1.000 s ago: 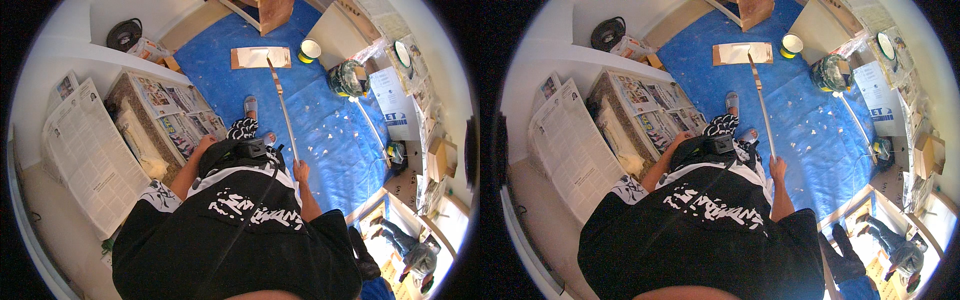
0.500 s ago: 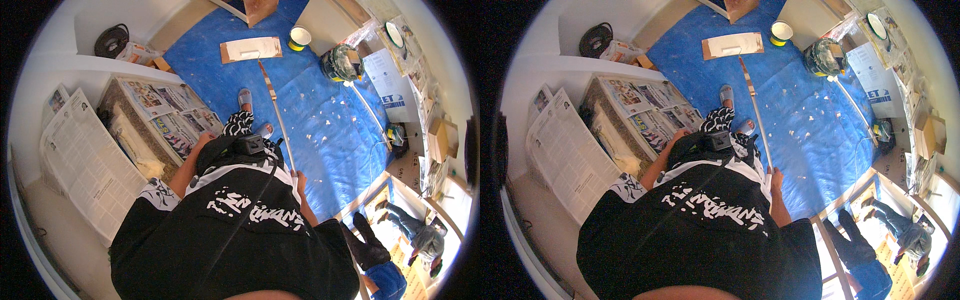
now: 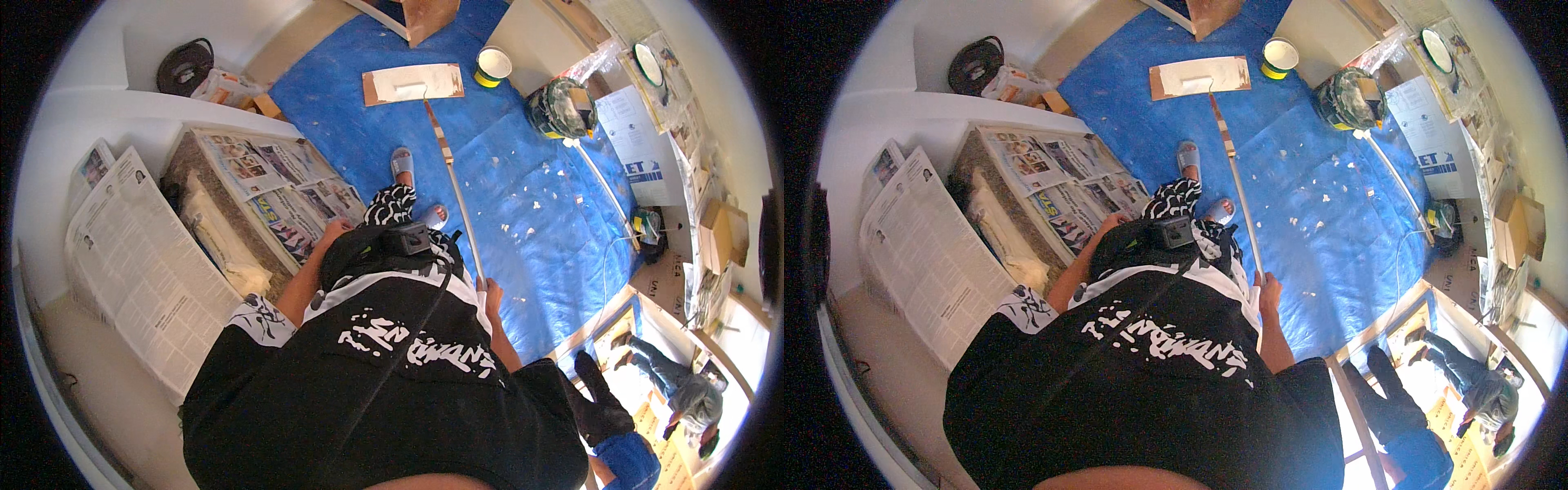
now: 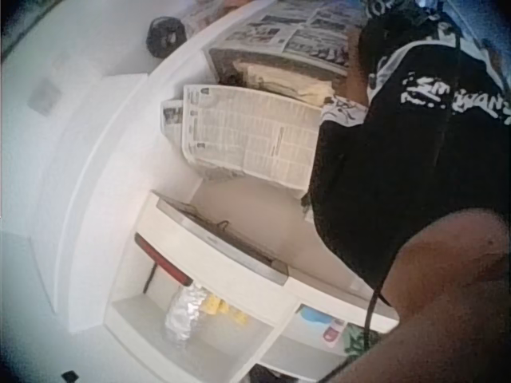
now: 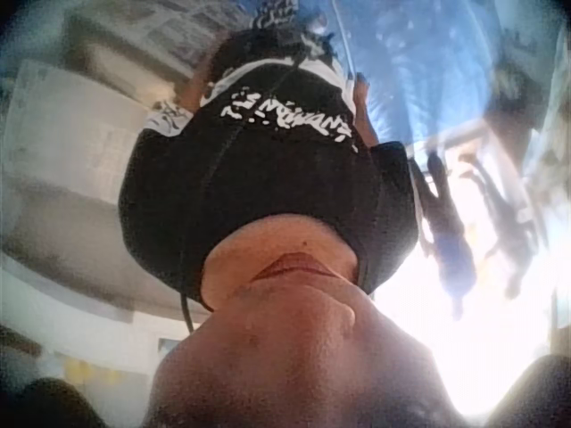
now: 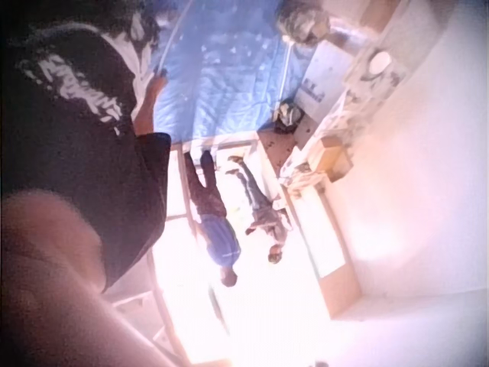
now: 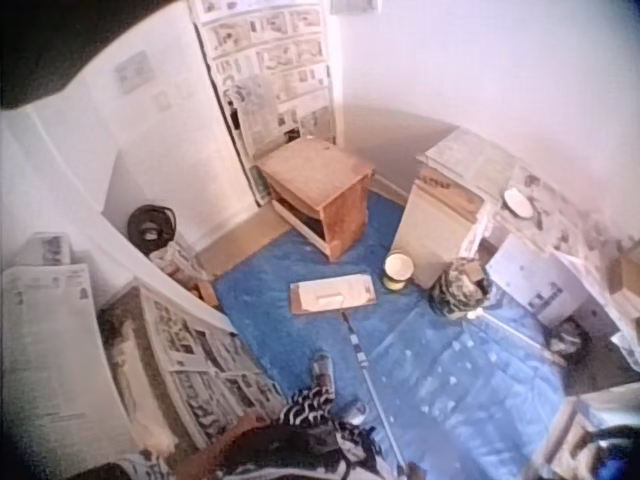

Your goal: The person uses a roller on a long extension pole to apply white paint to a ceiling section and also applies paint to a small panel with a brush.

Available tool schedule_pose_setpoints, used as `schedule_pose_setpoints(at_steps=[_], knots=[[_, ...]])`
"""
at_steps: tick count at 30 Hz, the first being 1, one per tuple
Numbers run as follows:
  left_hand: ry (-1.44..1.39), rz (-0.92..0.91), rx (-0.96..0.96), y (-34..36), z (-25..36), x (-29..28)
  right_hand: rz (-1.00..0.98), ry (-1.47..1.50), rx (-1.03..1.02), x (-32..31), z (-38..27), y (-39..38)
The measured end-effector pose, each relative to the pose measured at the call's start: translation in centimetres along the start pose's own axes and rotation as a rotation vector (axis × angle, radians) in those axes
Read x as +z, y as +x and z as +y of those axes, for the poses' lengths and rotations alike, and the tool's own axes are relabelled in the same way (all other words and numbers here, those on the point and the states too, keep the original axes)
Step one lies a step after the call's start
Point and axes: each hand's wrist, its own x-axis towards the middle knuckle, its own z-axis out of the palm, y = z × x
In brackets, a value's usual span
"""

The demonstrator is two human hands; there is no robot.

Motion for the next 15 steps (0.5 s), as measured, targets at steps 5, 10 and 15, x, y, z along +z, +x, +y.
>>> schedule_pose_setpoints(at_steps=[5, 10, 15], knots=[[-0.076, -0.006, 0.035, 0.3, -2.0, -0.6, 0.085, -0.058, -0.069, 2.0, -1.3, 5.1], [-0.030, 0.073, -0.075, -1.4, 0.6, -1.4, 0.032, 0.026, -0.042, -0.7, -4.0, 6.8], [-0.017, 0.050, -0.048, -2.4, 1.9, -2.1, 0.053, 0.029, -0.058, -1.6, -4.8, 6.7]])
